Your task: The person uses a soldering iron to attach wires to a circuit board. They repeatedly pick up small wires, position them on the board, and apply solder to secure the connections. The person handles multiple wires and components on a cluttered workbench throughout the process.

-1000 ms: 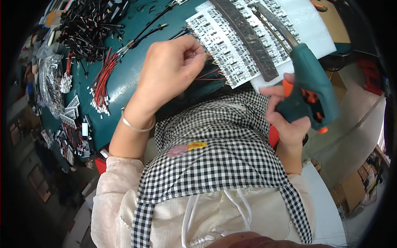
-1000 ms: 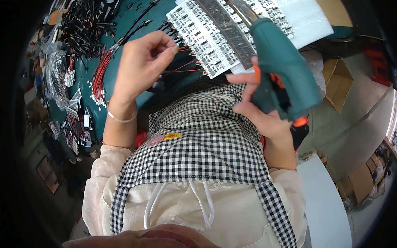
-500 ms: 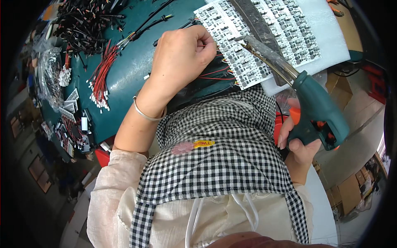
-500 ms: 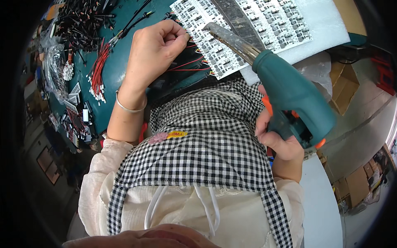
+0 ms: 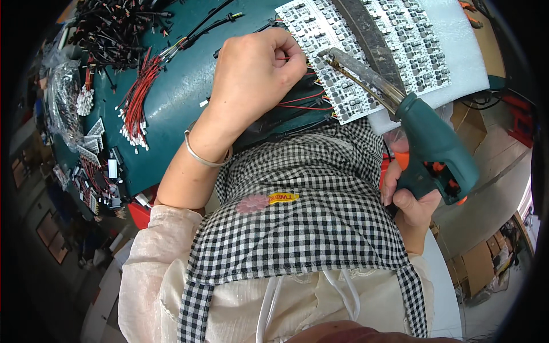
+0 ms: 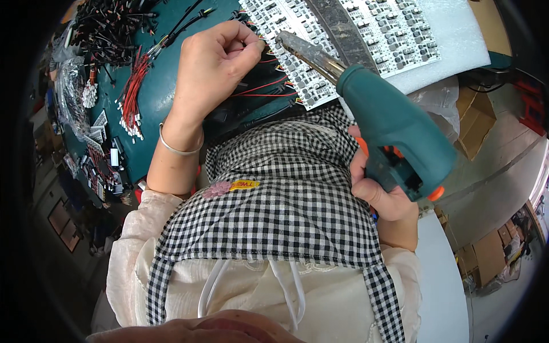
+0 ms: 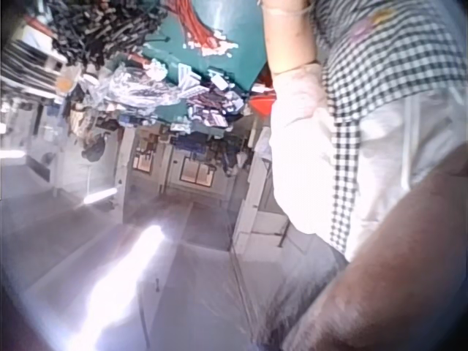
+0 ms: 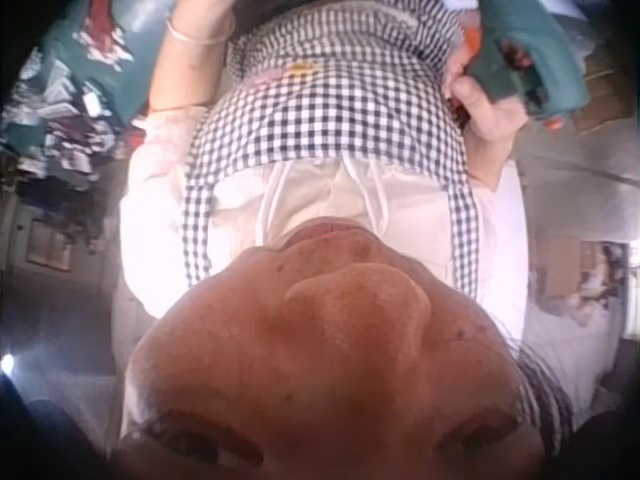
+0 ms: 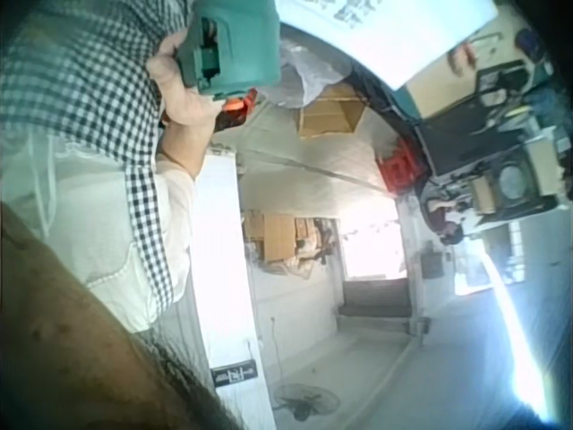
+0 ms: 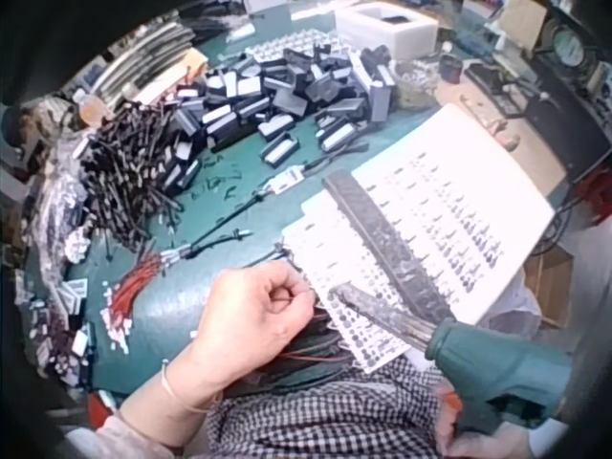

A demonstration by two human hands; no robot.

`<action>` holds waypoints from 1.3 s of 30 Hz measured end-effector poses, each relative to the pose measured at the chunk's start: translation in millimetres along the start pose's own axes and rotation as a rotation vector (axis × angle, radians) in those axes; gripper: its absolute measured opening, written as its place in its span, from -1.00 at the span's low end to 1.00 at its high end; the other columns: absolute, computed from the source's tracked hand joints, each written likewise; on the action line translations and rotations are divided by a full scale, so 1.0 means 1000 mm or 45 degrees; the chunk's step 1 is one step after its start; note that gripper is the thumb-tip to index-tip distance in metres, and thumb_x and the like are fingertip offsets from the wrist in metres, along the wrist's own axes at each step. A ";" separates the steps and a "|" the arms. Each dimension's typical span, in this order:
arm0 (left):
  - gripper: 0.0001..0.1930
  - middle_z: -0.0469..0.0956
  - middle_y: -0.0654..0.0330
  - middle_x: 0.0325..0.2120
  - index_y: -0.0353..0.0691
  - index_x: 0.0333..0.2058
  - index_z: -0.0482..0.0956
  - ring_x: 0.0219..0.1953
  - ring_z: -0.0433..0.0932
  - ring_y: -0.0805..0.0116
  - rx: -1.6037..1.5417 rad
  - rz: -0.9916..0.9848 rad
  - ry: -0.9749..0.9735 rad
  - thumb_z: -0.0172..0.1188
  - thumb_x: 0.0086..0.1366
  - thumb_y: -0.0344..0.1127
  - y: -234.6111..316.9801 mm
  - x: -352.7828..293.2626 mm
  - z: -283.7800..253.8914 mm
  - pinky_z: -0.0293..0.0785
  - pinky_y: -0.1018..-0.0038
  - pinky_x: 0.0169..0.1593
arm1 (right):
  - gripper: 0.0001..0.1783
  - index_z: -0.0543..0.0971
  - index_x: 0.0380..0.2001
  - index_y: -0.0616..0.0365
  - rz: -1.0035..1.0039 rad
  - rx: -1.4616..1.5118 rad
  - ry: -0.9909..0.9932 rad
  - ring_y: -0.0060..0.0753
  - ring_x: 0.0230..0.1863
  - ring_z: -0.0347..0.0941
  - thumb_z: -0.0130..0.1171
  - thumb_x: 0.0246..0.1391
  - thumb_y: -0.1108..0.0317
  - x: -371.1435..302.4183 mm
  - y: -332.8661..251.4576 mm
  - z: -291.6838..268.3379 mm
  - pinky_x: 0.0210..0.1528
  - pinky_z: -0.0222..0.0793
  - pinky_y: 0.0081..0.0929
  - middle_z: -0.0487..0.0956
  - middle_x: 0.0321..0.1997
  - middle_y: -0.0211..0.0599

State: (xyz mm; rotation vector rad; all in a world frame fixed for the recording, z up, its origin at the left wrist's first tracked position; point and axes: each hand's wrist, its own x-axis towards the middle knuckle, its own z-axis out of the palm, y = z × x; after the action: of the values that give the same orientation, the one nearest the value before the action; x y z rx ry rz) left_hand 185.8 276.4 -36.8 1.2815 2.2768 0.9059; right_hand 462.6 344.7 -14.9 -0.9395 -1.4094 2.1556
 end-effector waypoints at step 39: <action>-0.90 0.47 0.21 -0.77 -0.22 -0.58 0.60 -0.69 0.46 0.35 0.106 -0.011 0.025 0.23 -0.03 -0.33 0.003 0.002 0.001 0.41 0.47 -0.51 | -0.18 0.26 -0.02 0.52 -0.117 0.018 0.080 -0.55 -0.77 0.29 0.46 -0.16 0.15 0.014 0.001 0.017 -0.74 0.25 -0.68 0.41 -0.67 -0.25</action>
State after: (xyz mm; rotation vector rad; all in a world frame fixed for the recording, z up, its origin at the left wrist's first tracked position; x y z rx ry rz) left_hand 187.2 279.9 -35.0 1.3014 2.3561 0.8324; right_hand 440.2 342.1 -15.9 -0.9115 -1.3785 2.0487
